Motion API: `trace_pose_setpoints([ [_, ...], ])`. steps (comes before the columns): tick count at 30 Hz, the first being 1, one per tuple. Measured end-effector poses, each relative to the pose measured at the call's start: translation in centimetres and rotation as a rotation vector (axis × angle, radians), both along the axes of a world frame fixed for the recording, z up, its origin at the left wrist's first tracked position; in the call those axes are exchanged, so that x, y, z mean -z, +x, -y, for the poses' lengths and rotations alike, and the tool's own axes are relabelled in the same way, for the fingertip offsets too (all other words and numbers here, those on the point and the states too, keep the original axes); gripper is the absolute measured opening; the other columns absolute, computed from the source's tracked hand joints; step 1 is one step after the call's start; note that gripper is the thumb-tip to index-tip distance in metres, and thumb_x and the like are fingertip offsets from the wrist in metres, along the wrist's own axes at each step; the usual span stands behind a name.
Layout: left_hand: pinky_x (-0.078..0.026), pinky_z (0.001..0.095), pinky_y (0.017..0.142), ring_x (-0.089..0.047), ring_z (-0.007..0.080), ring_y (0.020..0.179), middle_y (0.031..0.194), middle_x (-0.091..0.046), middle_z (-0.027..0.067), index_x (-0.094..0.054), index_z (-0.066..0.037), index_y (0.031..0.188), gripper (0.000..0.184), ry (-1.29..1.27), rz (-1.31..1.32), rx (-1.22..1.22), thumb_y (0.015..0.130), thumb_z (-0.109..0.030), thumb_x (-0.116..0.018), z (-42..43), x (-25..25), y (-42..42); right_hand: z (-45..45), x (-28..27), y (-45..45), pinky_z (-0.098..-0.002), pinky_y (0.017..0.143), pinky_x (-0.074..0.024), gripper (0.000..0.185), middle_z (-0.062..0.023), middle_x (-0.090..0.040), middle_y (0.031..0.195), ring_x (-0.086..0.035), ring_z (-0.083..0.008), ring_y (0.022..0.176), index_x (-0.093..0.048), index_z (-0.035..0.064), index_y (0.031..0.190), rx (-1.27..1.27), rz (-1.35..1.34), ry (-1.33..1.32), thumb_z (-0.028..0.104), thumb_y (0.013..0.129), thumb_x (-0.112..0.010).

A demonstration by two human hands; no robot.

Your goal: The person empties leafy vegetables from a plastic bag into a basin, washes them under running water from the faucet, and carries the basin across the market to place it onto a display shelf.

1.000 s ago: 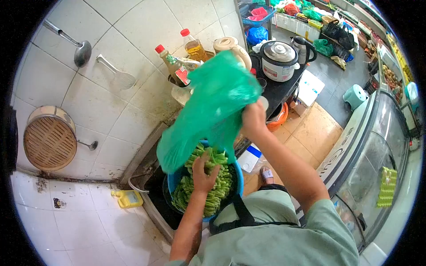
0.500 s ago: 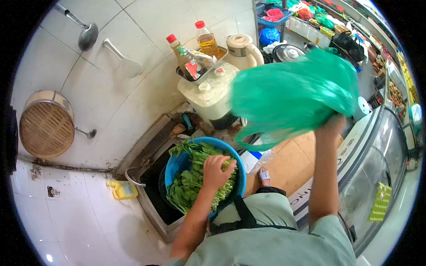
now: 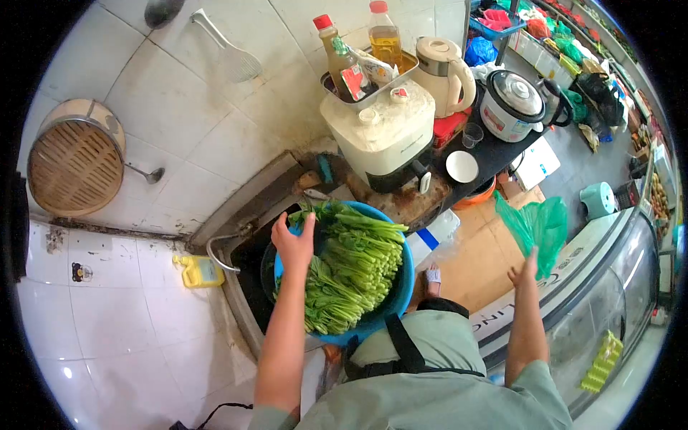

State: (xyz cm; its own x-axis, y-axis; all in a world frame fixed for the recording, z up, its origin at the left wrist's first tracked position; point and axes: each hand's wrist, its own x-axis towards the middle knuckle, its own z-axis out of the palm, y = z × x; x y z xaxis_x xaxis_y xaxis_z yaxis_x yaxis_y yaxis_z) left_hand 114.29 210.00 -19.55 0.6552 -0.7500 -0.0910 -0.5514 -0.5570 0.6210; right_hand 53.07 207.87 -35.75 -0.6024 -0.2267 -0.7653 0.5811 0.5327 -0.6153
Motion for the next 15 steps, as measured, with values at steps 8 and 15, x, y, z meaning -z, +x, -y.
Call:
trace_pose_setpoints([
  [8,-0.056,0.0497,0.09,-0.066,0.0323,0.113,0.126,-0.069,0.0138,-0.069,-0.009,0.129,0.046,-0.078,-0.099,0.137,0.098,-0.042,-0.069,2.6,1.5,-0.3,3.9,-14.8,24.6,-0.0377,0.104,-0.0474,0.048,-0.0179,-0.065,0.131,-0.061,-0.0301,0.122,-0.06,-0.0012,0.134,-1.357,-0.603,-0.731,0.028,0.097,-0.071],
  [15,-0.06,0.0343,0.071,-0.069,0.0183,0.09,0.109,-0.069,0.0112,-0.061,-0.001,0.125,0.028,-0.732,-0.524,-0.045,0.106,-0.022,-0.059,1.0,-3.7,0.1,2.9,-15.8,33.0,-0.046,0.105,-0.0483,0.057,-0.024,-0.062,0.132,-0.058,-0.0414,0.125,-0.057,-0.0017,0.136,-1.658,-0.882,-1.09,0.032,0.093,-0.073],
])
